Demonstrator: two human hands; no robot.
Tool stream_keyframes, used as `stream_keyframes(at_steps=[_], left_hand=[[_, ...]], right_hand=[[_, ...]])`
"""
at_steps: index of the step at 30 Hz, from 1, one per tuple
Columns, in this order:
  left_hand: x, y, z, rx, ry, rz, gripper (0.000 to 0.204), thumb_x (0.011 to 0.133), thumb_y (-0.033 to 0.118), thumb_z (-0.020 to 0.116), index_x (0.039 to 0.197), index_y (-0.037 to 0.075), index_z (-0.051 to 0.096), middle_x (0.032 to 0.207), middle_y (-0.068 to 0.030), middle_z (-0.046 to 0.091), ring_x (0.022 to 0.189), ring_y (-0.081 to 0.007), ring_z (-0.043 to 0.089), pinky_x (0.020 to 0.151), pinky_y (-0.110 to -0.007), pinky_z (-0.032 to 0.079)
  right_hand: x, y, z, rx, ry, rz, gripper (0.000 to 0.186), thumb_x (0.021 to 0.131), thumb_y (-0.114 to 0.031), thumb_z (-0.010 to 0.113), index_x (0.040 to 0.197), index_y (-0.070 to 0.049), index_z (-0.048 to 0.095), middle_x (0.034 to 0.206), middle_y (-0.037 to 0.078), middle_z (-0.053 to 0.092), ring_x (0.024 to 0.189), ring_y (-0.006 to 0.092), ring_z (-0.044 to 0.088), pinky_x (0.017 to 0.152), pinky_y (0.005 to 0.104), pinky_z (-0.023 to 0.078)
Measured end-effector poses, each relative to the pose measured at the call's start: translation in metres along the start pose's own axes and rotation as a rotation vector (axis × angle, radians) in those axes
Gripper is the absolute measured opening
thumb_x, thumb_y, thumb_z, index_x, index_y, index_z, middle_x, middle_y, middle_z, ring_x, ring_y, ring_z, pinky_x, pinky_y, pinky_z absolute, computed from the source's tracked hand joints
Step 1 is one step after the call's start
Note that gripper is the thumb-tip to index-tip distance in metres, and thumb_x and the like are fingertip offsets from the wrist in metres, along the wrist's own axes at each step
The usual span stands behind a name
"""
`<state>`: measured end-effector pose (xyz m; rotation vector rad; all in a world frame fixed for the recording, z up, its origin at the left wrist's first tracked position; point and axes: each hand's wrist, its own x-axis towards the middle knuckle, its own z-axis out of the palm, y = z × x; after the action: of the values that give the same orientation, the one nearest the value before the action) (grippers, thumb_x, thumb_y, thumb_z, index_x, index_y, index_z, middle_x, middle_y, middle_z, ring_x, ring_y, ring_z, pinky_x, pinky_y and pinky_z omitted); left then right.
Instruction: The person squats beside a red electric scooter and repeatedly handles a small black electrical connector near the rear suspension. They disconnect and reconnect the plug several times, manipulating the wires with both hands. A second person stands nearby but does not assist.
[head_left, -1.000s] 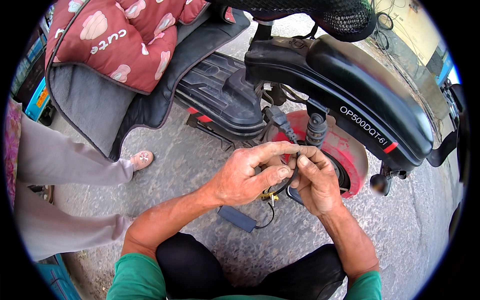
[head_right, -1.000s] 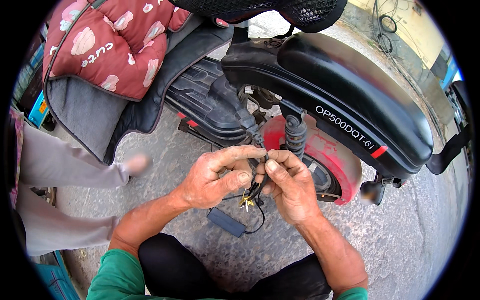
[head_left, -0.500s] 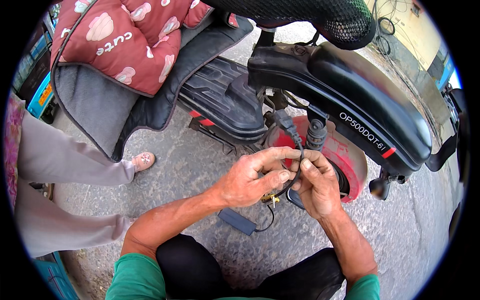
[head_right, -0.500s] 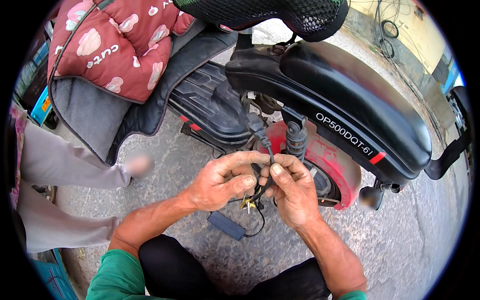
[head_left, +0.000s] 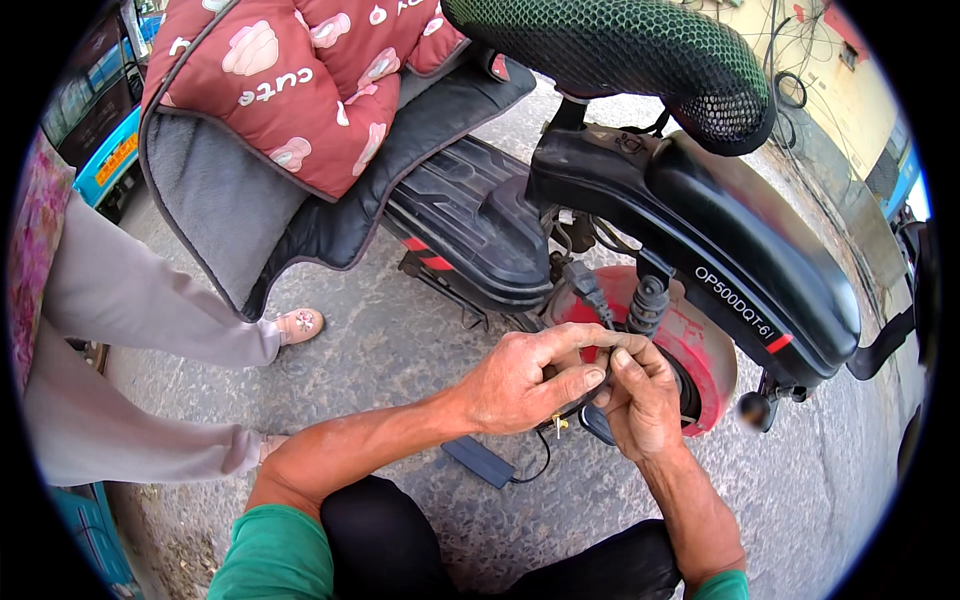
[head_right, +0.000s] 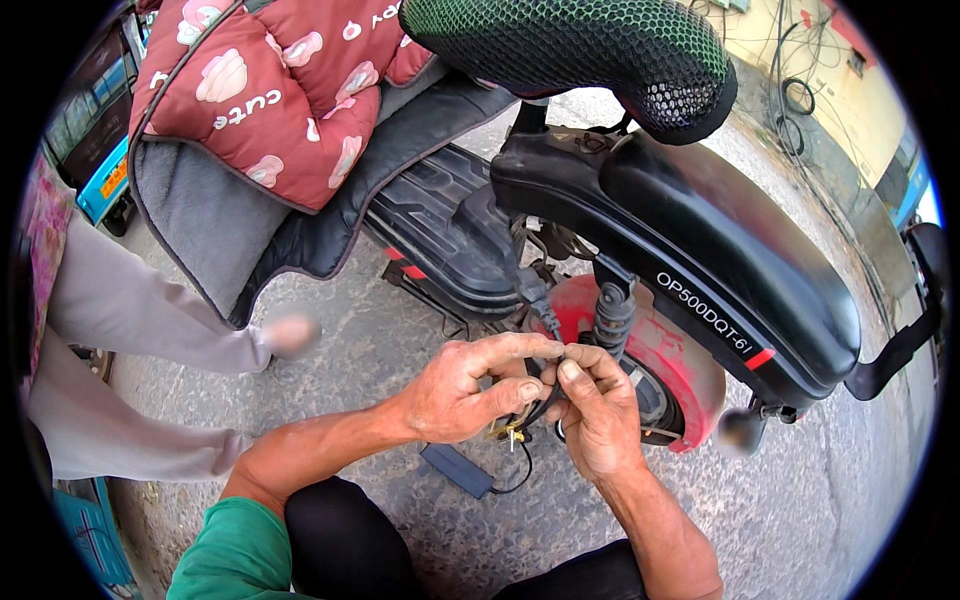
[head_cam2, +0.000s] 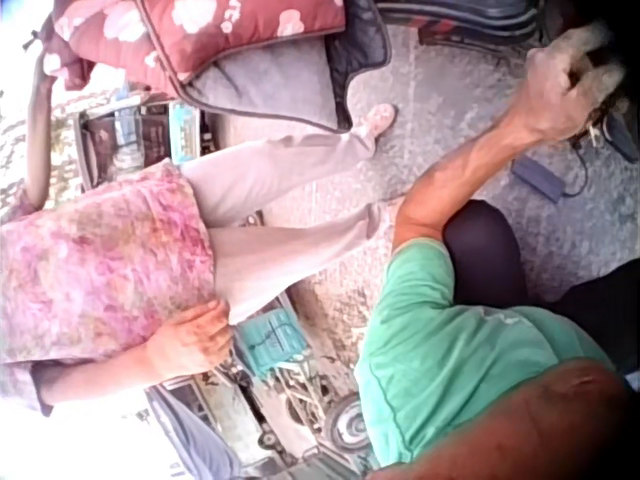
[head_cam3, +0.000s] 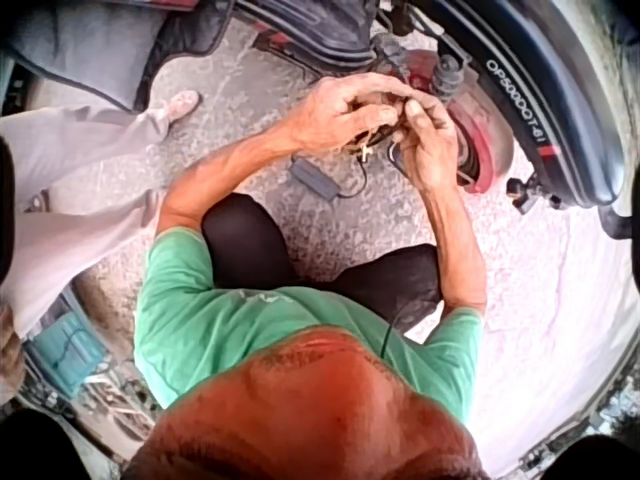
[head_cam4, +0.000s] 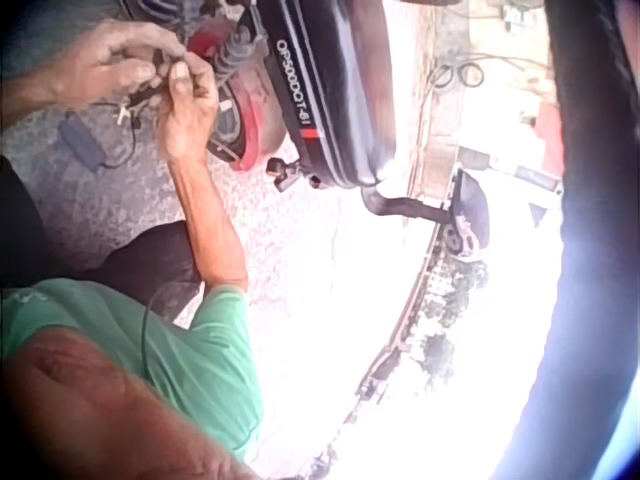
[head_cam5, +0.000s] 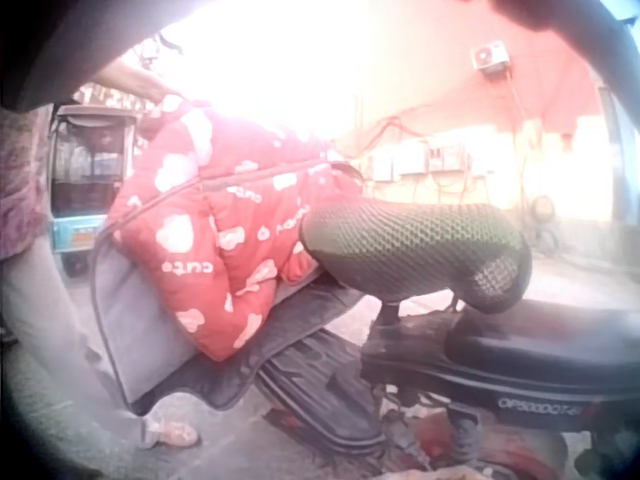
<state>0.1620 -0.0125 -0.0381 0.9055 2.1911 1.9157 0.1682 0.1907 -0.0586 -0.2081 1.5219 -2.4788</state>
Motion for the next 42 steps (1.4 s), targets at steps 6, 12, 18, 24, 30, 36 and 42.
stream_keyframes(at_steps=[6,12,18,24,30,36,42], left_hand=[[-0.002,-0.006,0.006,0.056,0.114,0.146,0.047,0.095,0.023,0.066,0.134,0.002,0.054,0.073,-0.0040,0.066,0.068,-0.0096,0.059,0.065,-0.029,0.048],[-0.004,0.006,0.005,0.067,0.081,0.073,0.050,0.093,0.022,0.068,0.136,0.000,0.052,0.072,-0.0053,0.066,0.066,-0.0101,0.060,0.065,-0.029,0.049],[-0.005,0.009,0.007,0.077,0.085,0.062,0.050,0.094,0.020,0.067,0.136,-0.001,0.051,0.069,-0.0047,0.064,0.064,-0.0106,0.059,0.064,-0.030,0.049],[-0.005,0.009,0.008,0.086,0.066,0.025,0.050,0.094,0.021,0.066,0.137,-0.001,0.050,0.068,-0.0052,0.064,0.064,-0.0117,0.061,0.064,-0.031,0.049],[-0.004,0.010,0.006,0.056,0.037,-0.051,0.054,0.094,0.024,0.064,0.139,-0.001,0.047,0.071,-0.0075,0.065,0.065,-0.0147,0.062,0.064,-0.033,0.050],[-0.006,0.007,0.006,0.095,0.060,0.032,0.057,0.093,0.025,0.065,0.139,-0.003,0.046,0.074,-0.0102,0.066,0.066,-0.0186,0.064,0.064,-0.035,0.050],[-0.011,0.008,0.006,0.070,0.064,0.053,0.055,0.094,0.021,0.065,0.142,0.000,0.045,0.071,-0.0060,0.065,0.068,-0.0123,0.062,0.066,-0.032,0.050]], right_hand=[[0.000,-0.001,0.001,0.036,-0.002,-0.018,0.019,0.098,-0.016,0.061,0.113,-0.004,0.061,0.096,0.007,0.065,0.083,0.0117,0.064,0.061,0.0216,0.055],[0.001,0.000,0.000,0.053,-0.017,-0.020,0.019,0.098,-0.015,0.061,0.114,-0.004,0.061,0.098,0.007,0.065,0.083,0.0111,0.064,0.061,0.0216,0.055],[0.000,0.000,0.001,0.062,-0.008,-0.034,0.019,0.098,-0.015,0.061,0.114,-0.004,0.061,0.099,0.007,0.065,0.083,0.0109,0.064,0.061,0.0212,0.055],[0.000,0.001,0.002,0.050,-0.003,-0.029,0.019,0.098,-0.015,0.062,0.113,-0.003,0.061,0.100,0.006,0.065,0.082,0.0113,0.063,0.061,0.0214,0.053],[0.000,0.004,-0.001,0.054,0.007,-0.011,0.020,0.097,-0.016,0.063,0.113,-0.004,0.061,0.099,0.006,0.065,0.082,0.0109,0.063,0.061,0.0213,0.053],[-0.001,0.004,0.002,0.060,0.003,-0.019,0.020,0.098,-0.016,0.062,0.113,-0.004,0.061,0.097,0.006,0.065,0.081,0.0109,0.063,0.061,0.0212,0.053],[-0.002,0.004,0.007,0.052,0.016,-0.037,0.019,0.098,-0.016,0.062,0.113,-0.004,0.061,0.096,0.006,0.065,0.080,0.0114,0.063,0.061,0.0219,0.053]])
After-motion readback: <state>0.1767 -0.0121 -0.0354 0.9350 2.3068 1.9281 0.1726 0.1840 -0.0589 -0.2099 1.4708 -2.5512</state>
